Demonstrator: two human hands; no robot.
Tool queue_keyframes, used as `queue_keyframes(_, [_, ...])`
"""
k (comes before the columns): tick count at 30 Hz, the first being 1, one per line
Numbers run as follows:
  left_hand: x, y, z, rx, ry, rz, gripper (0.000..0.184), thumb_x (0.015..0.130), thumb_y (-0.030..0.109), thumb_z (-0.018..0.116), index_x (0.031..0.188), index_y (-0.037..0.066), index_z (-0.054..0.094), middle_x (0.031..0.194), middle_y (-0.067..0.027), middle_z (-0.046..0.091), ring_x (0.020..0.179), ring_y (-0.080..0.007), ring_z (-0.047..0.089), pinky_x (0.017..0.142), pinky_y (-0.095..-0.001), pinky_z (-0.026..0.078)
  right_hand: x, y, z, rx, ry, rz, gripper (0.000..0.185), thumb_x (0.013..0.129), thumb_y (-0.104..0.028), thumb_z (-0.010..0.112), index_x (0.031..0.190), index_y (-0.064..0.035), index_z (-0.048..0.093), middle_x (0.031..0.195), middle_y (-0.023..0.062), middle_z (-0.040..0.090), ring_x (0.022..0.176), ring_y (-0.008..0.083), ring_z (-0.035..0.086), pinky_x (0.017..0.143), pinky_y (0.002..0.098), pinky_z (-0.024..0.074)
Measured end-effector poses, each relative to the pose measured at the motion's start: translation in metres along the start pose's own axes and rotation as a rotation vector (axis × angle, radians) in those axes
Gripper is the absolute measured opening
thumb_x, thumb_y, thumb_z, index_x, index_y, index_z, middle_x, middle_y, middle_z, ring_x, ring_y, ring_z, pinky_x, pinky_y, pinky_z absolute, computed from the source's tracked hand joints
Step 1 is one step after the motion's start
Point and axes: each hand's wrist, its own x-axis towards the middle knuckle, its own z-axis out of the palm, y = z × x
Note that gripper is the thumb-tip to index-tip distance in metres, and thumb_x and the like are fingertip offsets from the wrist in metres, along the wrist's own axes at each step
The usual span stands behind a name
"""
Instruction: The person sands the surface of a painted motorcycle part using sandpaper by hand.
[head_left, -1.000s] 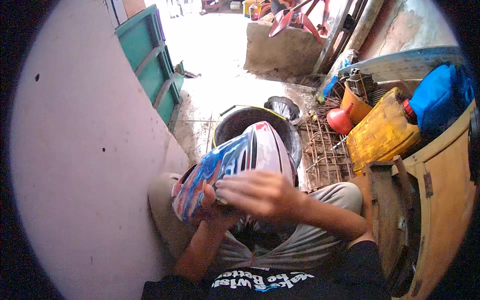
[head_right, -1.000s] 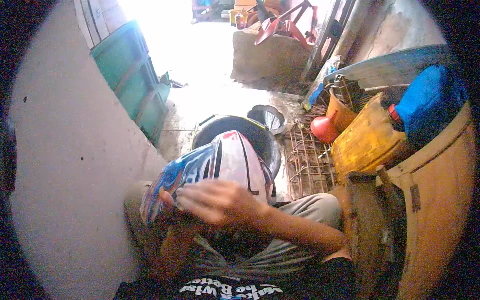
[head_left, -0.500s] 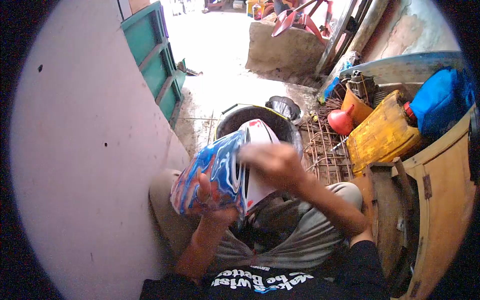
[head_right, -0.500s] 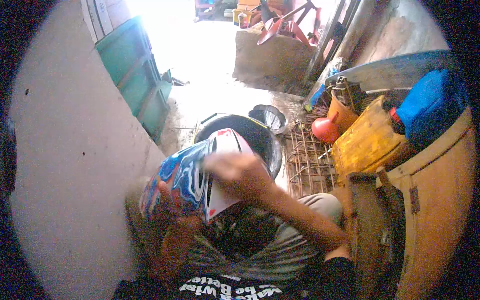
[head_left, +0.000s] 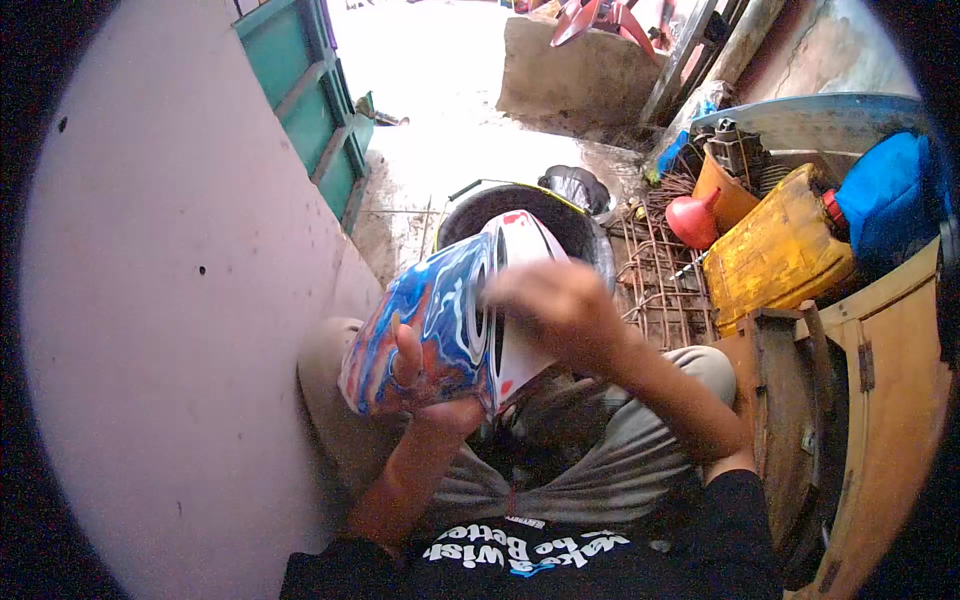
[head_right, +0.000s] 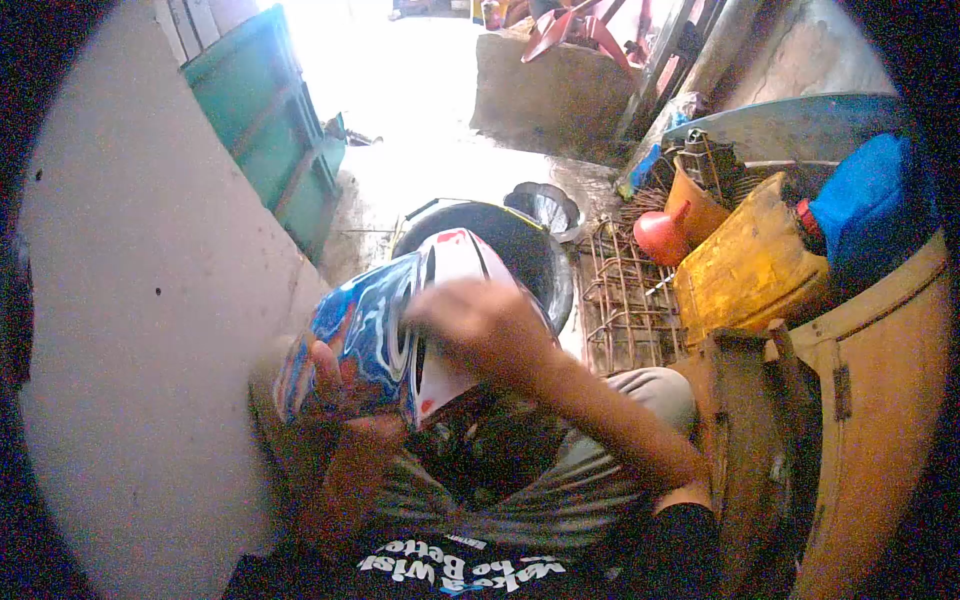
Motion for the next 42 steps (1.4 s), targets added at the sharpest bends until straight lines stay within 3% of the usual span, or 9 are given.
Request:
queue_keyframes(11, [-0.003,0.005,0.033,0.360,0.191,0.007,0.105,0.084,0.081,0.062,0.158,0.011,0.038,0.153,-0.0162,0.052,0.138,-0.0353,0.053,0.119,-0.0561,0.040,-0.009,-0.002,0.001,-0.010,-0.027,-0.077,0.015,0.081,-0.017,0.072,0.096,-0.0141,0.073,0.096,0.0030,0.073,0.089,0.0221,0.074,0.074,0.0396,0.0613])
queue_keyframes(15, [-0.009,0.007,-0.061,-0.210,-0.132,-0.428,0.108,0.083,0.081,0.065,0.157,0.007,0.039,0.150,-0.0170,0.055,0.137,-0.0352,0.055,0.116,-0.0555,0.042,-0.009,-0.034,0.009,0.065,-0.029,-0.244,0.013,0.081,-0.019,0.073,0.093,-0.0129,0.071,0.098,0.0068,0.074,0.084,0.0251,0.073,0.069,0.0384,0.0594])
queue_keyframes(19, [-0.005,0.011,0.018,-0.549,-0.085,-0.281,0.108,0.081,0.081,0.067,0.155,0.006,0.041,0.147,-0.0181,0.057,0.131,-0.0328,0.058,0.111,-0.0539,0.046,0.000,0.028,-0.015,-0.115,-0.088,0.074,0.015,0.083,-0.015,0.071,0.098,-0.0117,0.070,0.098,0.0069,0.073,0.086,0.0270,0.073,0.073,0.0405,0.0601])
queue_keyframes(23, [-0.014,0.002,-0.035,-0.318,0.086,-0.191,0.108,0.081,0.079,0.069,0.155,0.007,0.041,0.151,-0.0162,0.055,0.134,-0.0362,0.055,0.116,-0.0559,0.042,-0.011,-0.029,0.008,0.044,0.014,-0.290,0.014,0.088,-0.014,0.065,0.100,-0.0136,0.072,0.103,0.0048,0.074,0.090,0.0227,0.075,0.077,0.0372,0.0630])
queue_keyframes(24, [-0.018,-0.010,-0.098,-0.963,-0.011,-0.348,0.108,0.080,0.078,0.070,0.155,0.006,0.041,0.153,-0.0173,0.052,0.137,-0.0377,0.053,0.118,-0.0569,0.040,-0.009,-0.022,0.008,0.041,0.016,-0.262,0.014,0.086,-0.014,0.067,0.099,-0.0137,0.072,0.101,0.0050,0.074,0.089,0.0226,0.075,0.075,0.0372,0.0626])
queue_keyframes(28, [0.002,0.010,0.045,0.341,0.208,-0.009,0.109,0.081,0.077,0.070,0.157,0.006,0.038,0.154,-0.0210,0.050,0.139,-0.0377,0.052,0.118,-0.0574,0.040,-0.009,0.037,-0.006,-0.136,-0.091,0.021,0.016,0.081,-0.015,0.073,0.097,-0.0133,0.070,0.097,0.0063,0.073,0.084,0.0238,0.073,0.069,0.0394,0.0601])
queue_keyframes(33, [-0.009,0.003,-0.045,-0.069,-0.011,-0.199,0.100,0.088,0.075,0.064,0.158,0.009,0.037,0.155,-0.0166,0.051,0.139,-0.0378,0.052,0.118,-0.0578,0.040,-0.005,-0.030,0.008,0.038,0.021,-0.329,0.020,0.086,-0.019,0.068,0.104,-0.0104,0.073,0.109,0.0077,0.076,0.095,0.0223,0.075,0.081,0.0360,0.0627])
queue_keyframes(37, [-0.007,0.002,0.007,-0.011,0.174,-0.125,0.097,0.088,0.075,0.062,0.158,0.011,0.038,0.154,-0.0163,0.051,0.139,-0.0371,0.052,0.118,-0.0573,0.040,0.007,0.052,0.003,-0.017,-0.001,0.045,0.023,0.090,-0.017,0.066,0.111,-0.0113,0.074,0.112,0.0100,0.077,0.095,0.0255,0.076,0.080,0.0383,0.0625])
queue_keyframes(42, [0.000,0.000,-0.015,0.012,0.128,-0.127,0.096,0.088,0.076,0.062,0.157,0.012,0.042,0.153,-0.0156,0.053,0.139,-0.0357,0.052,0.119,-0.0575,0.039,0.012,-0.008,0.015,0.014,-0.001,-0.122,0.021,0.091,-0.016,0.066,0.110,-0.0119,0.075,0.111,0.0095,0.077,0.099,0.0256,0.077,0.086,0.0404,0.0622])
